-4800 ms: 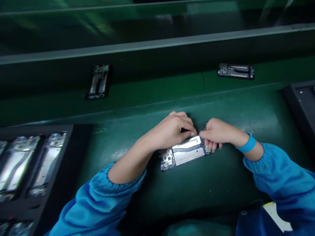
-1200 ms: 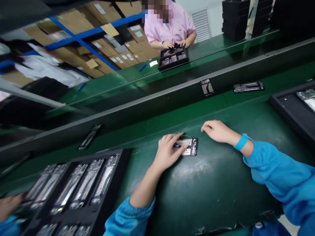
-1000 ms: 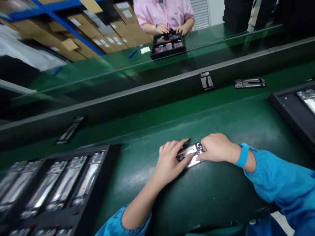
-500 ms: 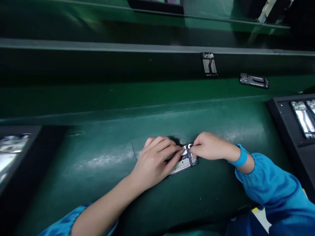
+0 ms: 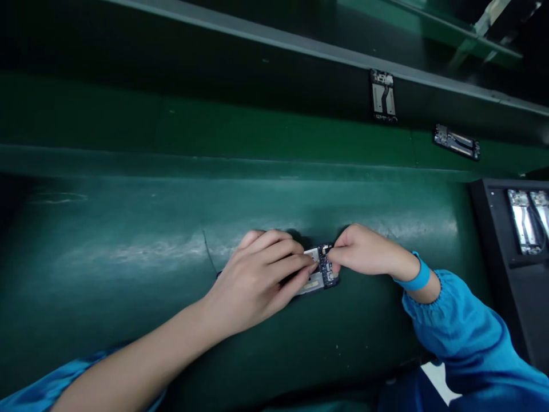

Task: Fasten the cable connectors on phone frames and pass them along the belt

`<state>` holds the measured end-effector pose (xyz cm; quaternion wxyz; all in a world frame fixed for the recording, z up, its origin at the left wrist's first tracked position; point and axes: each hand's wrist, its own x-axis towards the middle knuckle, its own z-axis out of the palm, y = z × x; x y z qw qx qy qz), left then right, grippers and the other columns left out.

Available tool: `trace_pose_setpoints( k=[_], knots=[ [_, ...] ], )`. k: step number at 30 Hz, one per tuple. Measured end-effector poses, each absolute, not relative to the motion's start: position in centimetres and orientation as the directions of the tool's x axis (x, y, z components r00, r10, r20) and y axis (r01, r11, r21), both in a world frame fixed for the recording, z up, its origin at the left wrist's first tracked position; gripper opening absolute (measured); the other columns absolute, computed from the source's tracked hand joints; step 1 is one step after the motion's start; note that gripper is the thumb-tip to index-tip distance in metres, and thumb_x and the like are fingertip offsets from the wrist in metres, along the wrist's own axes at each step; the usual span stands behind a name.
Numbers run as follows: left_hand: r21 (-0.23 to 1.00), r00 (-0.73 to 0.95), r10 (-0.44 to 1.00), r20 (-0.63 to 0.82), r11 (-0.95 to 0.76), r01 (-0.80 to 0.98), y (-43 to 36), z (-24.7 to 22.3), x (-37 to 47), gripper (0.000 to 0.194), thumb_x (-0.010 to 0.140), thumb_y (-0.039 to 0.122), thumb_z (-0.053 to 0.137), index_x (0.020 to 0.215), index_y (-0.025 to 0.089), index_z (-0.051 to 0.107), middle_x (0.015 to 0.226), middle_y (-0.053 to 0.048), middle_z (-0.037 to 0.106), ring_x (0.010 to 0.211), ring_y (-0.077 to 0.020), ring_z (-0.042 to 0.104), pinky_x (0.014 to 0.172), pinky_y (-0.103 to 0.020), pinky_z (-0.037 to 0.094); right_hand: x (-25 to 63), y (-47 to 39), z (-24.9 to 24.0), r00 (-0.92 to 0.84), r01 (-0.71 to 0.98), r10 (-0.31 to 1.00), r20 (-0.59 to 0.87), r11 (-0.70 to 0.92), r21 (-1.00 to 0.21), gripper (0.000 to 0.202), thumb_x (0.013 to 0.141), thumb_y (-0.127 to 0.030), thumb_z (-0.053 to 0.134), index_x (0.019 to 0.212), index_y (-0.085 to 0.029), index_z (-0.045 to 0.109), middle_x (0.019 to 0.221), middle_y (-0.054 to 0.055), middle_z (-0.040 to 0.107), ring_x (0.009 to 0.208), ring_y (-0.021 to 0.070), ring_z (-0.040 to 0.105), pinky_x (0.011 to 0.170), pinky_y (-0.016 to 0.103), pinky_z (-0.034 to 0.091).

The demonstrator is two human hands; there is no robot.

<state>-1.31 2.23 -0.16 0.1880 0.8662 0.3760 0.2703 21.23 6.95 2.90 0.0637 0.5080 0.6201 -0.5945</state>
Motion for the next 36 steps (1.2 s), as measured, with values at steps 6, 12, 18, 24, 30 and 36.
trace_pose_setpoints(
  k=[6,12,18,24,30,36],
  knots=[
    [0.623,0.527,0.799,0.289,-0.575,0.530,2.4,-0.3,-1.3,0.023,0.096,0.022,0.055,0.085,0.023,0.075,0.081,-0.003,0.068,0.085,-0.0208,0.057,0.072,-0.037,0.033,20.7,7.1,3.1,-0.410,0.761,0.575,-0.708,-0.212,-0.613,0.032,0.086,-0.024,0.056,0.061,-0.018,0.075,0.044,-0.003,0.046,0.042,0.0098,0.032,0.043,0.027,0.022],
    [0.711,0.483,0.867,0.119,-0.414,0.568,2.5,0.2,-1.2,0.021,0.092,0.021,0.058,0.080,0.021,0.075,0.083,-0.003,0.068,0.088,-0.0211,0.055,0.075,-0.037,0.032,20.6,7.9,3.7,-0.398,0.777,0.489,-0.777,-0.271,-0.568,0.025,0.086,-0.024,0.061,0.069,-0.015,0.078,0.042,-0.006,0.038,0.044,0.0083,0.030,0.043,0.024,0.020],
    [0.701,0.427,0.904,0.022,-0.318,0.638,2.1,0.9,-0.5,0.019,0.094,0.024,0.059,0.084,0.021,0.074,0.084,-0.002,0.068,0.091,-0.0228,0.053,0.076,-0.038,0.030,20.5,7.9,3.7,-0.376,0.785,0.498,-0.781,-0.276,-0.554,0.027,0.088,-0.024,0.061,0.067,-0.014,0.076,0.041,-0.007,0.037,0.042,0.0073,0.028,0.042,0.024,0.019],
    [0.714,0.424,0.906,0.012,-0.304,0.630,2.2,0.5,-0.4,0.020,0.096,0.021,0.055,0.087,0.021,0.073,0.094,-0.004,0.067,0.093,-0.0227,0.052,0.077,-0.038,0.035,20.8,7.6,3.2,-0.399,0.773,0.529,-0.749,-0.246,-0.585,0.033,0.090,-0.031,0.059,0.066,-0.015,0.076,0.040,-0.006,0.037,0.041,0.0083,0.029,0.041,0.024,0.020],
    [0.708,0.458,0.887,0.066,-0.365,0.605,2.7,0.3,0.1,0.021,0.100,0.017,0.048,0.091,0.018,0.067,0.093,-0.004,0.069,0.095,-0.0232,0.052,0.080,-0.038,0.039,20.5,7.6,3.6,-0.377,0.769,0.503,-0.778,-0.298,-0.565,0.030,0.088,-0.025,0.060,0.063,-0.015,0.074,0.039,-0.006,0.039,0.040,0.0075,0.030,0.040,0.024,0.020],
    [0.609,0.475,0.871,0.125,-0.446,0.656,2.9,0.0,0.8,0.020,0.098,0.014,0.048,0.089,0.017,0.064,0.086,-0.004,0.066,0.088,-0.0229,0.052,0.074,-0.037,0.038,20.6,7.7,3.7,-0.389,0.773,0.492,-0.779,-0.286,-0.567,0.030,0.088,-0.026,0.060,0.064,-0.015,0.074,0.040,-0.006,0.040,0.040,0.0074,0.030,0.042,0.024,0.022]
  ],
)
